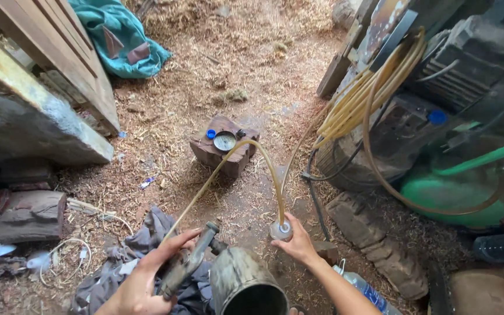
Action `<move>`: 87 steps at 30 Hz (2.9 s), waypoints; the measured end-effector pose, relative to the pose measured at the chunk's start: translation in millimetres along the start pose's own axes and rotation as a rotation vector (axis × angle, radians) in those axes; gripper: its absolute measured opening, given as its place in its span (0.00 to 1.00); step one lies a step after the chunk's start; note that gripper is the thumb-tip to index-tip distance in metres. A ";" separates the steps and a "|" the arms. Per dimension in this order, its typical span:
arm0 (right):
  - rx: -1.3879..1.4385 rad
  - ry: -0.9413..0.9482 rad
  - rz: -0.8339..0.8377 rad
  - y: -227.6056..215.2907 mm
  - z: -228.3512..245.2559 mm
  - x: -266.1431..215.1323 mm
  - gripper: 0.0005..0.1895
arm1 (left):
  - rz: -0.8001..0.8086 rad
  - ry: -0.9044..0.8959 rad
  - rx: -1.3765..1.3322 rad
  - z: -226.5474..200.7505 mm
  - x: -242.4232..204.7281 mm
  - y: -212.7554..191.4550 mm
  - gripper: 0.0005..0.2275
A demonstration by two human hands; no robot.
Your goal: Disassemble, clean with a cloth and liquid, and reassemble a pneumatic paint spray gun.
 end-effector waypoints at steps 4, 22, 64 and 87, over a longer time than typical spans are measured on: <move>0.047 0.164 0.010 13.8 -3.6 2.4 0.51 | -0.001 0.054 -0.089 5.9 2.3 3.2 0.43; -0.115 0.412 0.120 -7.2 35.1 -84.8 0.41 | 0.063 -0.054 -0.039 29.9 36.7 7.0 0.44; 0.077 -0.135 0.019 -99.2 63.0 -5.4 0.41 | -0.379 0.015 -0.620 -114.4 138.0 142.8 0.50; 0.562 -0.039 -0.226 -130.9 127.0 112.4 0.13 | -0.295 -0.207 1.018 116.9 468.4 33.8 0.27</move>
Point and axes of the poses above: each hand's wrist, its own x-axis towards the middle knuckle, its own y-axis out of the palm, z = x × y, the point moved 1 cm from there along x, towards the middle knuckle, and after that the axes turned 7 degrees about -z, right-handed, at the moved point
